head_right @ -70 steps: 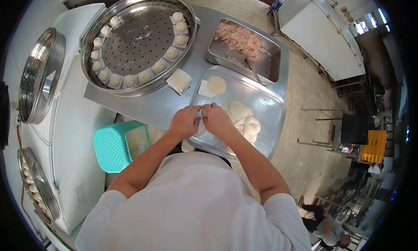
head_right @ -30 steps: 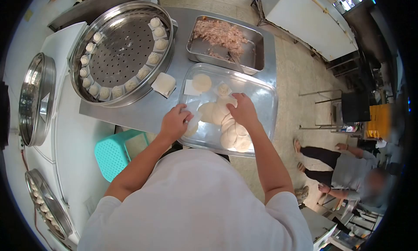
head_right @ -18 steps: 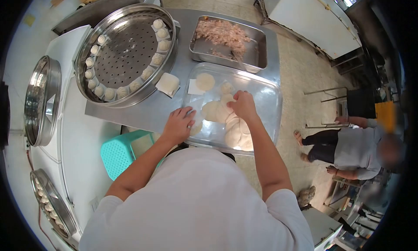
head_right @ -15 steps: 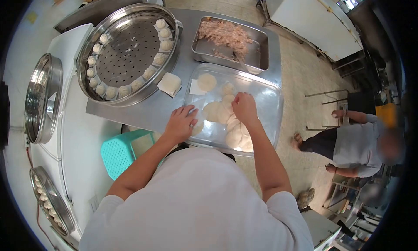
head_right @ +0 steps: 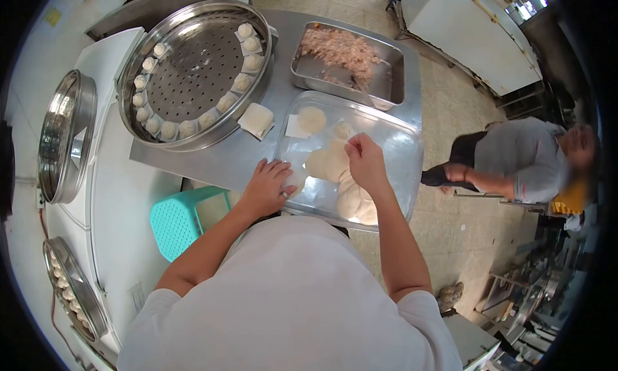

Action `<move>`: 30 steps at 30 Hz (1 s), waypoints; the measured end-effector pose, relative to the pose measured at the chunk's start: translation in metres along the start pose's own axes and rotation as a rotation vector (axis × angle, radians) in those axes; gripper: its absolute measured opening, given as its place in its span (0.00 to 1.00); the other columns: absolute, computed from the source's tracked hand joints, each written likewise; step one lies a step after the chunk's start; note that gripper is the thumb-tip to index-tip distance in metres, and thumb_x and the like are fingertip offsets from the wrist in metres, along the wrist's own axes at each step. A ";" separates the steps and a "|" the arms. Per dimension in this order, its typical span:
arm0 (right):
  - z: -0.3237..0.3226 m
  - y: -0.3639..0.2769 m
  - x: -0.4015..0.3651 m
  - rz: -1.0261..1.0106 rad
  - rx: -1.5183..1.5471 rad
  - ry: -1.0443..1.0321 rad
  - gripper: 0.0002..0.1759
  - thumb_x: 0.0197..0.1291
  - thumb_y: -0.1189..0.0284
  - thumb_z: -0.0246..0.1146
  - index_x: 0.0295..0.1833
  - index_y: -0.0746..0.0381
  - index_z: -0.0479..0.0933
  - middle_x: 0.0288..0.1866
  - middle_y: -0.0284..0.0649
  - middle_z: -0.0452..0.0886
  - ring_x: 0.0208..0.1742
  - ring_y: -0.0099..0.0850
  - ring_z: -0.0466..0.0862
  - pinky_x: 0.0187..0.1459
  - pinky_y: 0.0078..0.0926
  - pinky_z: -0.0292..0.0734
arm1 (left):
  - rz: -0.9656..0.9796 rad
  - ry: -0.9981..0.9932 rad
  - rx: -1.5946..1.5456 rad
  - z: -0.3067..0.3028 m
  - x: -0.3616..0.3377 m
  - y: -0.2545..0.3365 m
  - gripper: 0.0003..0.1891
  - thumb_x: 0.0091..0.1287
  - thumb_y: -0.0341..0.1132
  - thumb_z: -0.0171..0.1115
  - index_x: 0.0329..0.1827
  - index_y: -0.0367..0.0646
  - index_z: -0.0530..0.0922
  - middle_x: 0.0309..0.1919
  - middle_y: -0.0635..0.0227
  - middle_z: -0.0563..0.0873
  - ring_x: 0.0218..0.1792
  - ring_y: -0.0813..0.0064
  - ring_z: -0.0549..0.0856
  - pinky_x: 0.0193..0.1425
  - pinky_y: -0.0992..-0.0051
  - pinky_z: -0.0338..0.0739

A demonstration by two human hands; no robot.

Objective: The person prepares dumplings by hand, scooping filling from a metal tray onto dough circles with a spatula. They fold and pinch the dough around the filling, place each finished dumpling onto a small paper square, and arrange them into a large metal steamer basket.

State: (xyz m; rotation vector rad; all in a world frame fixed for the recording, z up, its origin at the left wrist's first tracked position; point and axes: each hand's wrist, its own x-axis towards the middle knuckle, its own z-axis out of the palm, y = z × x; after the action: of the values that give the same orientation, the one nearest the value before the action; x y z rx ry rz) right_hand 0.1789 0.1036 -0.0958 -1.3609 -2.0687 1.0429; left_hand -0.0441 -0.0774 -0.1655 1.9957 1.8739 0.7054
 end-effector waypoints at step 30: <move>0.024 0.000 0.019 -0.259 -0.331 0.036 0.22 0.55 0.79 0.66 0.58 0.61 0.81 0.62 0.51 0.81 0.62 0.52 0.80 0.65 0.44 0.76 | -0.042 0.245 -0.176 -0.008 -0.025 -0.002 0.16 0.60 0.29 0.72 0.51 0.40 0.82 0.56 0.57 0.84 0.58 0.50 0.81 0.64 0.56 0.77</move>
State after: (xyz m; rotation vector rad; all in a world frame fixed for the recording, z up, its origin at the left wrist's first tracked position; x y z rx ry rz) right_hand 0.1544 0.1130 -0.1111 -1.2010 -2.3884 0.5833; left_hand -0.0506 -0.1027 -0.1634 1.8240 1.9029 1.1057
